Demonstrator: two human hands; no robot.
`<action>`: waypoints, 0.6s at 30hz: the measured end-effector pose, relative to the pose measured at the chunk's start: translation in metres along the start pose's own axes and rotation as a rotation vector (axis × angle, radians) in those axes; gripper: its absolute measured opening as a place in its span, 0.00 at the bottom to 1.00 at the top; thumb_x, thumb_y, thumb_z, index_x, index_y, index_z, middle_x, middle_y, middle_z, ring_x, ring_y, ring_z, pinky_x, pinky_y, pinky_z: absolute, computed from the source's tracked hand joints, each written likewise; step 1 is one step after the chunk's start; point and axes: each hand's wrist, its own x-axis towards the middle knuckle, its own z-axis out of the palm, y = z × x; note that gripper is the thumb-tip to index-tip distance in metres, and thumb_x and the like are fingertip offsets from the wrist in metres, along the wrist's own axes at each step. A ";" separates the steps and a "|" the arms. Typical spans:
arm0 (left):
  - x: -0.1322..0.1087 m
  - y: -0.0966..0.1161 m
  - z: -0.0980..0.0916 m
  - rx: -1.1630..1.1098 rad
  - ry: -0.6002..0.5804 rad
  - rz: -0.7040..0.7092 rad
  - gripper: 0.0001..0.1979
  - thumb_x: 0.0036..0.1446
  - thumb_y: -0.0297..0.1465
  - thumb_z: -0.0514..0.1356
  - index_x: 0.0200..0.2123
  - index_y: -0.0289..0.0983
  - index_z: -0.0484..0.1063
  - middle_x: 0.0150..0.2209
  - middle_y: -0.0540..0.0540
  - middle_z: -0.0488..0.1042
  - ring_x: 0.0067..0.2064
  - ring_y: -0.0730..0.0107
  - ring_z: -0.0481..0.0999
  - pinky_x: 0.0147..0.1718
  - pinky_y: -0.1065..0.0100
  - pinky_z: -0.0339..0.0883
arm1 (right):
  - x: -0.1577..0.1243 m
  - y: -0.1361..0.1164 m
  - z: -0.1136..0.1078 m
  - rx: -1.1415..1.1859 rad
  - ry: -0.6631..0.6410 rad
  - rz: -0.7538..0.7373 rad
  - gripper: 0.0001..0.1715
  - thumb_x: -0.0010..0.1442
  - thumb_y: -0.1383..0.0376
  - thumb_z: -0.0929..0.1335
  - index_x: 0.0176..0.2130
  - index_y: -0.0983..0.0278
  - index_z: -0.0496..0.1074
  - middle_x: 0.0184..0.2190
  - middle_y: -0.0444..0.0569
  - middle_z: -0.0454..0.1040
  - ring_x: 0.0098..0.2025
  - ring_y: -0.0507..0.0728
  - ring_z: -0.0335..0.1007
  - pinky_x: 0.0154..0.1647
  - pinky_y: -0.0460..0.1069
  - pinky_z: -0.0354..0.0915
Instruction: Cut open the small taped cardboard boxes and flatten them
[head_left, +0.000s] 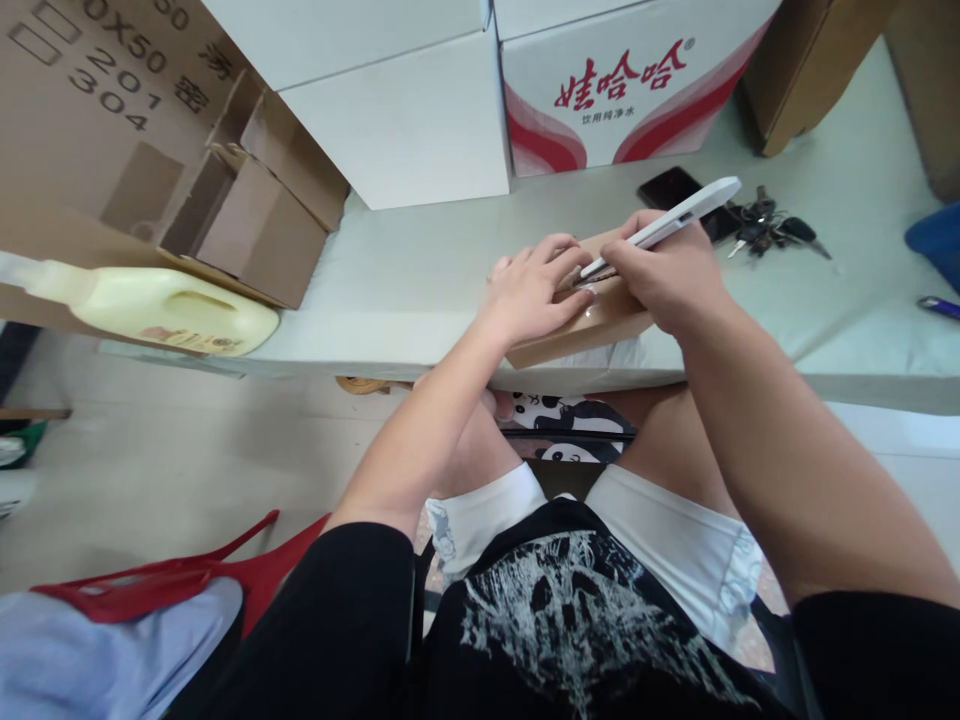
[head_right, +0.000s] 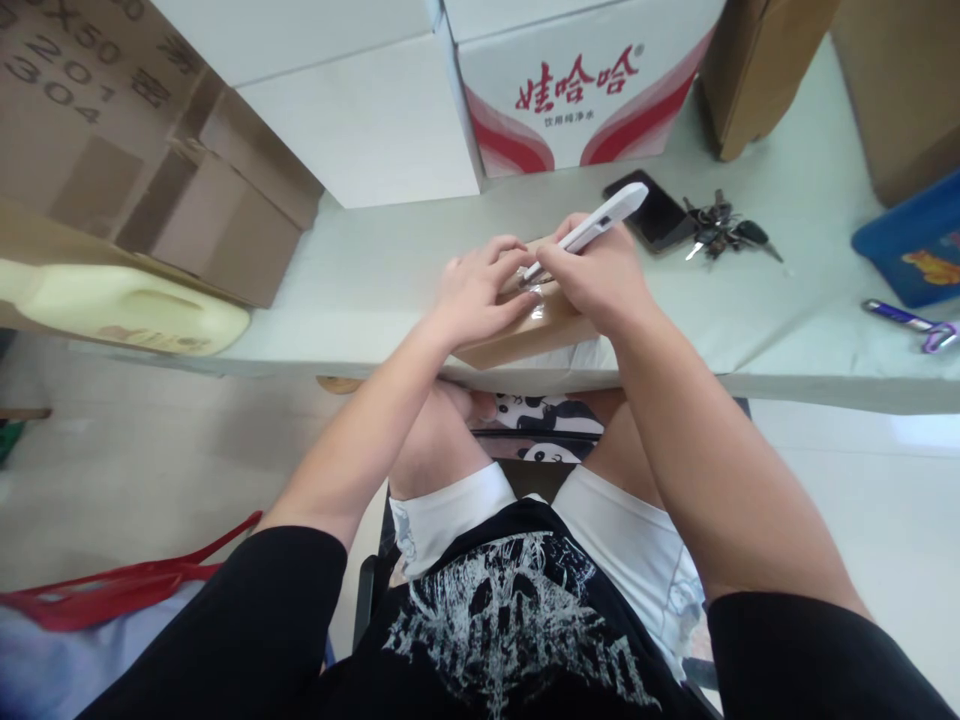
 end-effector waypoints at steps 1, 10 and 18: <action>0.000 0.000 0.000 -0.002 0.001 0.000 0.21 0.67 0.44 0.56 0.61 0.50 0.72 0.70 0.46 0.66 0.65 0.47 0.71 0.61 0.47 0.62 | 0.000 0.000 0.000 0.000 -0.005 -0.010 0.11 0.51 0.64 0.72 0.25 0.59 0.66 0.21 0.43 0.61 0.30 0.56 0.62 0.34 0.53 0.62; 0.000 0.000 0.001 -0.024 0.024 -0.010 0.19 0.66 0.41 0.57 0.58 0.50 0.73 0.69 0.48 0.67 0.65 0.48 0.71 0.61 0.46 0.63 | -0.001 0.000 0.000 -0.042 -0.057 -0.031 0.13 0.54 0.64 0.73 0.25 0.60 0.65 0.22 0.42 0.62 0.29 0.54 0.61 0.33 0.52 0.60; 0.001 0.005 -0.003 -0.050 -0.029 -0.059 0.18 0.66 0.39 0.60 0.58 0.48 0.73 0.70 0.48 0.66 0.66 0.48 0.70 0.62 0.43 0.63 | 0.000 -0.004 0.002 -0.134 -0.083 -0.021 0.11 0.54 0.66 0.72 0.24 0.60 0.67 0.21 0.41 0.64 0.27 0.53 0.59 0.32 0.52 0.55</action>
